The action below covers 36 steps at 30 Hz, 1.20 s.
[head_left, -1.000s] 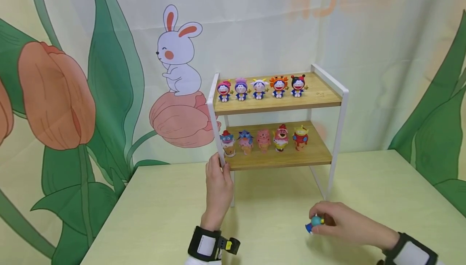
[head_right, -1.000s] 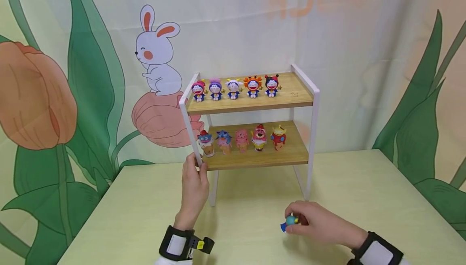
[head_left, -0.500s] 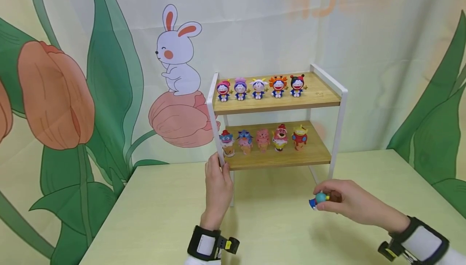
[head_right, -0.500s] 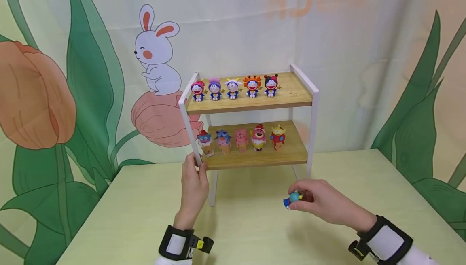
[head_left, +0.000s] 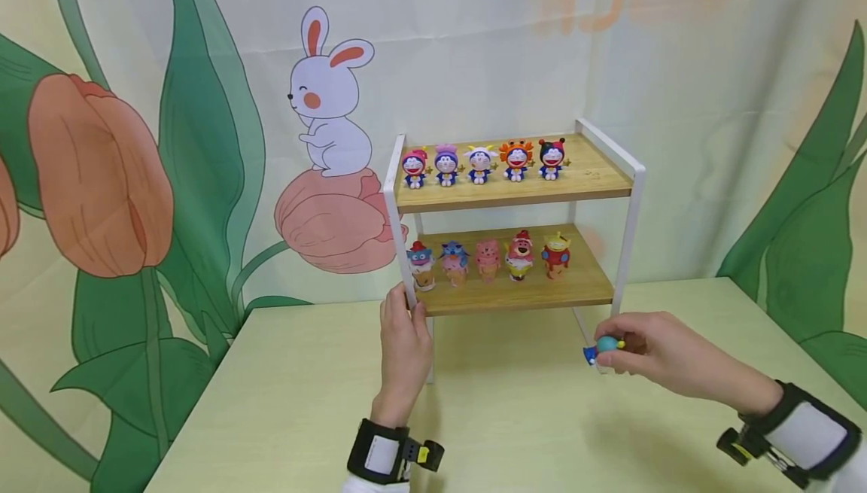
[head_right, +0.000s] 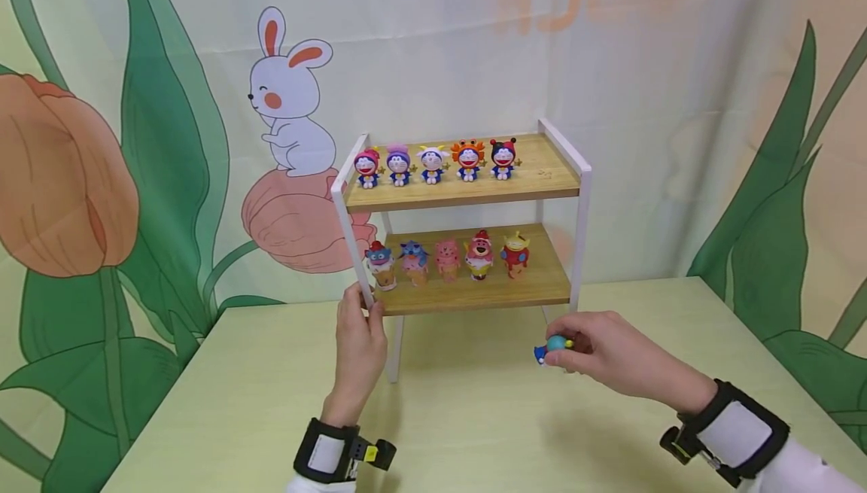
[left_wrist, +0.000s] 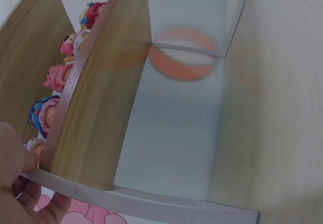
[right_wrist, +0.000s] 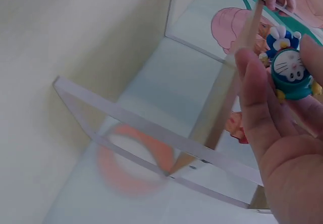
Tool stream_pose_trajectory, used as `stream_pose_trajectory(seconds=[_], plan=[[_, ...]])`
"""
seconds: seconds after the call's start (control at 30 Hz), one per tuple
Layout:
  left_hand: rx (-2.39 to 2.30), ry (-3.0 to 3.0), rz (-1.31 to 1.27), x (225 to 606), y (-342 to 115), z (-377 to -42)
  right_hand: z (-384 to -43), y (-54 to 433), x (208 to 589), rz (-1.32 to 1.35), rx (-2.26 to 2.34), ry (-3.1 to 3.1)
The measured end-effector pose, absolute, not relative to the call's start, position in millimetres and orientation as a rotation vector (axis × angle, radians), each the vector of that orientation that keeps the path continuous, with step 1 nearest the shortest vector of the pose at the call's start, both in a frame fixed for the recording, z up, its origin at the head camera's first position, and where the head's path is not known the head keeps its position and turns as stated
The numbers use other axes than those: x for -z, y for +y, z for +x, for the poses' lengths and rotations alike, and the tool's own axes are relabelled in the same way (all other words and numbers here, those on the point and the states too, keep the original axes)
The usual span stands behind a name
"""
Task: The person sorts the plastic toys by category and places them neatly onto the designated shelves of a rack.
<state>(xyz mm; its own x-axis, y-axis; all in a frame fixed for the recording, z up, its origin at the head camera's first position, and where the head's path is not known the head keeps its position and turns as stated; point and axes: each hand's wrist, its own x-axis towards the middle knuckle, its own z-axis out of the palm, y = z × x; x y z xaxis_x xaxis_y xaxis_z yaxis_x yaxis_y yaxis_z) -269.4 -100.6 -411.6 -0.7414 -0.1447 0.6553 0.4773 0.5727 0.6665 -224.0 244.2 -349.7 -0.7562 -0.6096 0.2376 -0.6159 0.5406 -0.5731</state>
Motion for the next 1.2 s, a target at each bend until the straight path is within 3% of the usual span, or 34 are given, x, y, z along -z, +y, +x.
stream_pose_trajectory(seconds=[0.63, 1.2], plan=[[1.177, -2.129, -0.275, 410, -99, -268, -221, 239, 262, 1.01, -0.692, -2.483], [1.189, -2.124, -0.275, 410, -101, -269, -242, 220, 172, 0.651, -0.614, -2.689]])
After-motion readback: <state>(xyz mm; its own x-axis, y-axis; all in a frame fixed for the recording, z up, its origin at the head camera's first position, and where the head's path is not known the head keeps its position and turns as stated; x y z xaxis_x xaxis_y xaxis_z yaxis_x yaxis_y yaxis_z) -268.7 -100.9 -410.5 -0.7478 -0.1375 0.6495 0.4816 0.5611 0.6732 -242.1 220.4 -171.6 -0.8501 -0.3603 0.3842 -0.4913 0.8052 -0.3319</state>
